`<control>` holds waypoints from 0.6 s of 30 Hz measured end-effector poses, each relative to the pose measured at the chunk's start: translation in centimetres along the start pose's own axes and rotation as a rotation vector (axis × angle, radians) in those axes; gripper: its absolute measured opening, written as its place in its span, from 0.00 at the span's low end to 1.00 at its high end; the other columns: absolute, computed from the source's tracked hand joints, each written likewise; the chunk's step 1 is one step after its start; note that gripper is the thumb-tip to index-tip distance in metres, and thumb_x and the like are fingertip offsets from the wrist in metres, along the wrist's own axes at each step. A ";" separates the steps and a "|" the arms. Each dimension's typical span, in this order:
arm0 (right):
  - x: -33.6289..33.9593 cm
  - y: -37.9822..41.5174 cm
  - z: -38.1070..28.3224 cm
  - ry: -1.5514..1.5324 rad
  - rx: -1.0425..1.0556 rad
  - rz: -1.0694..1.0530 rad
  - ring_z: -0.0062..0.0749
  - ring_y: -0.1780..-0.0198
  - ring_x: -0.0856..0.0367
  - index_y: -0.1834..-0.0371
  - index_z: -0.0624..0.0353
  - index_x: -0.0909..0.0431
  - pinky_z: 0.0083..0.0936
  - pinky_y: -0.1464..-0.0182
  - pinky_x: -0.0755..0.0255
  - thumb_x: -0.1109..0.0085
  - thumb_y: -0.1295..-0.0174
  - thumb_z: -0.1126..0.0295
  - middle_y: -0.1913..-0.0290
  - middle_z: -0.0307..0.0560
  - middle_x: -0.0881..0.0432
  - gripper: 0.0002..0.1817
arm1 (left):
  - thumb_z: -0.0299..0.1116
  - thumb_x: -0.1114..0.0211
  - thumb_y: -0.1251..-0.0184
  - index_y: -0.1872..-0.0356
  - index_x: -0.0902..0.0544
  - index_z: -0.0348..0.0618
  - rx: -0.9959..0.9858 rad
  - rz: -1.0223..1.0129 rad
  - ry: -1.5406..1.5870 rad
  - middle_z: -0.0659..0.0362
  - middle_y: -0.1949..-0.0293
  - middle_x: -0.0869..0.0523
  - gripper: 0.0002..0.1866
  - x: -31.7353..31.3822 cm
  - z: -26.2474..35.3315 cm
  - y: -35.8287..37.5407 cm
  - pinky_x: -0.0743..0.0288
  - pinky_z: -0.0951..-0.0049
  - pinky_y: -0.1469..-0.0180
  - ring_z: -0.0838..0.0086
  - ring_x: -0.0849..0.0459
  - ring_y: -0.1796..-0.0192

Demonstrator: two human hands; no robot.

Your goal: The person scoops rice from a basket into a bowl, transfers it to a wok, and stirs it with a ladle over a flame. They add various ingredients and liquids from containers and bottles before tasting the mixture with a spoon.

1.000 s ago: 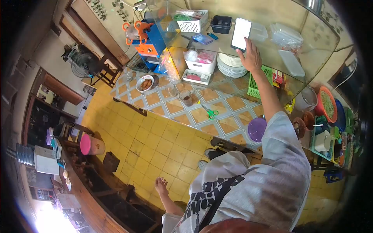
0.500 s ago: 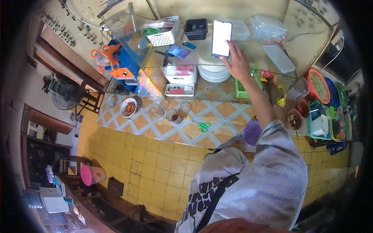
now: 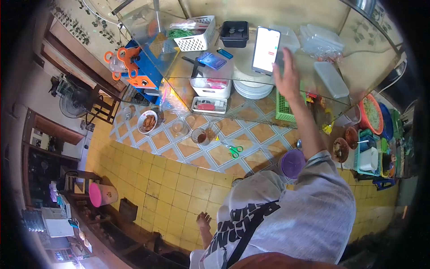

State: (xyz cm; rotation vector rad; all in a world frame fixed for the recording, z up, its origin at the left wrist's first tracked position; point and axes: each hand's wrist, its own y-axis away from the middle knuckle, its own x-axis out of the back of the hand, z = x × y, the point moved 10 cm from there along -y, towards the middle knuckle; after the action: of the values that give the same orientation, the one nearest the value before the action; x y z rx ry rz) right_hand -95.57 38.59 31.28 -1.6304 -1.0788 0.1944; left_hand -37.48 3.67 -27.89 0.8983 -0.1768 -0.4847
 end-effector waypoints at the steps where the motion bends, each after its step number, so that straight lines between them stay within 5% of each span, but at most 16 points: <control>1: 0.6 -1.2 0.7 0.012 -0.039 0.026 0.58 0.41 0.34 0.40 0.63 0.38 0.41 0.40 0.38 0.49 0.39 0.66 0.40 0.59 0.34 0.25 | 0.40 0.49 0.33 0.45 0.31 0.42 -0.139 -0.122 -0.077 0.49 0.50 0.23 0.19 0.4 -1.4 -2.3 0.24 0.63 0.60 0.62 0.22 0.57; 3: 1.2 -4.1 2.5 0.120 0.081 0.101 0.55 0.42 0.32 0.43 0.63 0.35 0.39 0.42 0.36 0.50 0.39 0.69 0.43 0.59 0.31 0.21 | 0.40 0.50 0.33 0.45 0.31 0.42 -0.278 -0.238 -0.154 0.49 0.50 0.23 0.19 0.0 -2.2 -3.1 0.24 0.63 0.61 0.62 0.22 0.57; 6: -1.0 -8.4 7.6 0.196 0.084 -0.034 0.52 0.47 0.27 0.49 0.62 0.29 0.38 0.46 0.32 0.50 0.41 0.72 0.49 0.58 0.25 0.16 | 0.40 0.50 0.33 0.46 0.31 0.41 0.034 -0.127 -0.102 0.48 0.51 0.23 0.19 0.7 -7.7 -1.8 0.24 0.66 0.61 0.62 0.21 0.57; 8: -7.3 -8.3 12.2 0.427 0.004 -0.704 0.49 0.51 0.24 0.54 0.59 0.23 0.38 0.50 0.30 0.49 0.44 0.75 0.54 0.55 0.21 0.14 | 0.40 0.50 0.33 0.46 0.31 0.40 0.233 -0.060 -0.058 0.48 0.51 0.22 0.19 0.6 -10.4 -0.9 0.24 0.67 0.61 0.62 0.21 0.56; 9: -7.0 -9.2 11.9 0.420 0.013 -0.704 0.49 0.51 0.24 0.54 0.59 0.23 0.38 0.50 0.30 0.49 0.44 0.75 0.54 0.55 0.21 0.14 | 0.40 0.50 0.33 0.46 0.31 0.40 0.231 -0.056 -0.048 0.48 0.51 0.22 0.19 0.8 -10.3 -0.6 0.24 0.67 0.61 0.62 0.21 0.56; 11: -8.5 -8.2 12.5 0.641 0.074 -1.062 0.47 0.52 0.23 0.57 0.59 0.21 0.39 0.53 0.29 0.48 0.47 0.78 0.56 0.55 0.20 0.13 | 0.40 0.49 0.33 0.47 0.30 0.40 0.216 -0.045 -0.053 0.49 0.52 0.22 0.19 0.4 -10.3 0.5 0.24 0.67 0.61 0.63 0.21 0.57; 18: -6.2 -8.0 10.4 0.247 0.405 -0.900 0.47 0.59 0.21 0.60 0.62 0.21 0.36 0.57 0.28 0.45 0.50 0.81 0.62 0.54 0.19 0.13 | 0.41 0.48 0.34 0.49 0.29 0.41 0.178 -0.011 -0.103 0.51 0.54 0.22 0.18 1.0 -9.2 3.8 0.24 0.69 0.63 0.65 0.22 0.60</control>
State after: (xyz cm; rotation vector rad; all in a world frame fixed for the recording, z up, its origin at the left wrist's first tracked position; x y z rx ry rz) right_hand -109.87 41.01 31.66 -0.6845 -1.3647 -0.3556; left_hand -32.16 11.68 -30.68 1.0493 -0.3130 -0.5323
